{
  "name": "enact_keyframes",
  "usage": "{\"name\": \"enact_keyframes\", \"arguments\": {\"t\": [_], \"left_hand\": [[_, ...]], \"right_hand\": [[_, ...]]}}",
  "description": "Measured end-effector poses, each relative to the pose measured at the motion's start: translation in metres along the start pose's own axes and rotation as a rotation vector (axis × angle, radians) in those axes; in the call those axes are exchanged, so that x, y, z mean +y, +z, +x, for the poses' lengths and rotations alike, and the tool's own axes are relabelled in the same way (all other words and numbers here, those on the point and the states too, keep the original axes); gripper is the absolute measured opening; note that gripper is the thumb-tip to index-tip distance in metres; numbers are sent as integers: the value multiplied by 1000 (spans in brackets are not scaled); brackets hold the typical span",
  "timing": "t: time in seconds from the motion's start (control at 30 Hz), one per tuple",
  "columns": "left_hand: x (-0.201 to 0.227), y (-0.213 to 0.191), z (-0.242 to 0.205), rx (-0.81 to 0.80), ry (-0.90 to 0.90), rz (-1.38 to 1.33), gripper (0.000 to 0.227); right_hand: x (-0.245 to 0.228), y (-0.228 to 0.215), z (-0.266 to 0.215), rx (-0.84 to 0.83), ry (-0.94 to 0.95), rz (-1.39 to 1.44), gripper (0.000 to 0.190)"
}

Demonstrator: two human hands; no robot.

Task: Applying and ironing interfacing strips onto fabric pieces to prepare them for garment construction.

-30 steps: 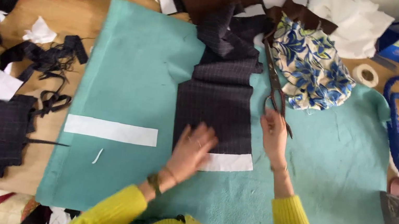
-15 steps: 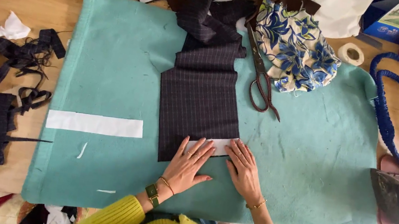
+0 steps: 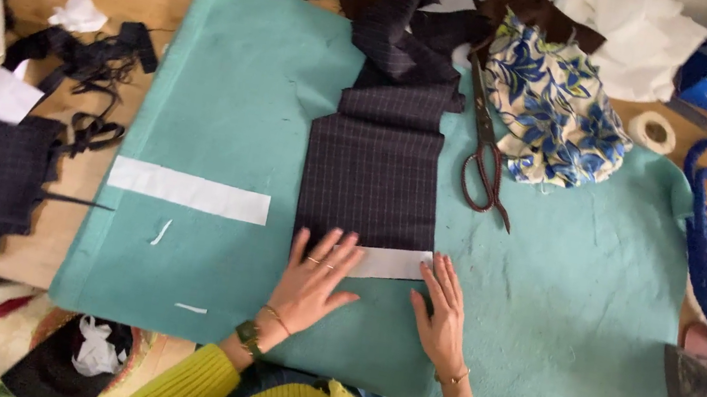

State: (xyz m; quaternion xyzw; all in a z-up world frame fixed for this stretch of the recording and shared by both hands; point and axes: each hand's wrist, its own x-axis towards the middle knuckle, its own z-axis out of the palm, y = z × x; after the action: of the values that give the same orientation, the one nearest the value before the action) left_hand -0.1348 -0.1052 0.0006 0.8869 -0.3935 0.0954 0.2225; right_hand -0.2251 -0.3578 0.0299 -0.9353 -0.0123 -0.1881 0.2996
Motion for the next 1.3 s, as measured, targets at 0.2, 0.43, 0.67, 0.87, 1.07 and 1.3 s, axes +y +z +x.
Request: {"name": "enact_keyframes", "arguments": {"t": [0.2, 0.43, 0.67, 0.87, 1.07, 1.3], "left_hand": [[-61, -43, -45, 51, -438, 205, 71], [-74, -50, -66, 89, -493, 334, 68], [-73, -46, -66, 111, -498, 328, 66], [-63, -44, -60, 156, -416, 314, 61], [-25, -27, -53, -67, -188, 105, 56], [-25, -21, -50, -83, -148, 55, 36]], "right_hand": [[-18, 2, -8, -90, -69, -32, 50], [-54, 36, 12, -298, -355, 22, 58], [-54, 58, 20, -272, -460, -67, 61], [-54, 61, 21, -224, -434, -48, 61], [-53, 52, 23, -205, -315, 27, 53], [-14, 51, 54, -126, -172, -206, 44]]}}
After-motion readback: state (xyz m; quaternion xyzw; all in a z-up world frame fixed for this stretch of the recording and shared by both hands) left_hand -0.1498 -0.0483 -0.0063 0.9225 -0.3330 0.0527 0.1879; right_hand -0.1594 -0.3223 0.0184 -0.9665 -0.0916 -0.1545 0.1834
